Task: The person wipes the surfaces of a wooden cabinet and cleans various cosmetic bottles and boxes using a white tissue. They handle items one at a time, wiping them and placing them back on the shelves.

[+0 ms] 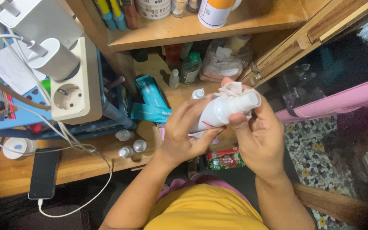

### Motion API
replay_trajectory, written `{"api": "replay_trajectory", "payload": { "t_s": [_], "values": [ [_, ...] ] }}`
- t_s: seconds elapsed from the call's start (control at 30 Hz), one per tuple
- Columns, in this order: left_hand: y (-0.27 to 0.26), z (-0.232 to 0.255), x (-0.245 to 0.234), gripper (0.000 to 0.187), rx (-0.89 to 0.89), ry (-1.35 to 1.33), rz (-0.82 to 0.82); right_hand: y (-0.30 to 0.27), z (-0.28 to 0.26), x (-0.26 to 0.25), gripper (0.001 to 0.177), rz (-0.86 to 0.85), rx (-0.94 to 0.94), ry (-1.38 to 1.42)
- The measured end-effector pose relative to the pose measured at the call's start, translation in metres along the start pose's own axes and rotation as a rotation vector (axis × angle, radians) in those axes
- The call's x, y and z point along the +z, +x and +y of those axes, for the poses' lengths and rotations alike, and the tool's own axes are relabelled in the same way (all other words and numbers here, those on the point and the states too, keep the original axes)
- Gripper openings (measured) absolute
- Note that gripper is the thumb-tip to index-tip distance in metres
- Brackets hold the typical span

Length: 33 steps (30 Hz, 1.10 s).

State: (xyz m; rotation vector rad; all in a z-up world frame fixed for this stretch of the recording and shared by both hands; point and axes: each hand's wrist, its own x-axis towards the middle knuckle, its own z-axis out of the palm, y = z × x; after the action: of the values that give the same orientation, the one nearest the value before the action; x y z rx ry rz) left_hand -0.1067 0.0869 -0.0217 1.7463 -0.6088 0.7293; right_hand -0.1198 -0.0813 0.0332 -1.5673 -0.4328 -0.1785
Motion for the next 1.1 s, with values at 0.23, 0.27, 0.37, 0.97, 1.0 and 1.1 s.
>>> {"api": "replay_trajectory", "payload": {
  "t_s": [0.23,0.27,0.37,0.97,1.0,1.1],
  "values": [
    [-0.002,-0.004,0.003,0.064,0.141,0.305,0.111,-0.001,0.005,0.012,0.043,0.166,-0.045,-0.081],
    [-0.002,-0.004,0.004,0.064,0.17,0.348,0.126,-0.001,0.005,0.014,0.041,0.194,-0.063,-0.102],
    [-0.003,-0.007,0.005,0.069,0.239,0.439,0.149,-0.001,0.001,0.015,0.032,0.252,-0.152,-0.529],
    [-0.037,-0.043,0.027,0.075,-0.778,-2.356,-0.707,0.059,0.014,-0.022,0.07,-0.705,0.226,0.585],
    [-0.04,-0.045,0.026,0.075,-0.786,-2.354,-0.709,0.057,0.015,-0.023,0.064,-0.695,0.186,0.522],
    [-0.047,-0.047,0.022,0.074,-0.84,-2.313,-0.697,0.048,0.017,-0.028,0.054,-0.648,0.182,0.399]
  ]
}}
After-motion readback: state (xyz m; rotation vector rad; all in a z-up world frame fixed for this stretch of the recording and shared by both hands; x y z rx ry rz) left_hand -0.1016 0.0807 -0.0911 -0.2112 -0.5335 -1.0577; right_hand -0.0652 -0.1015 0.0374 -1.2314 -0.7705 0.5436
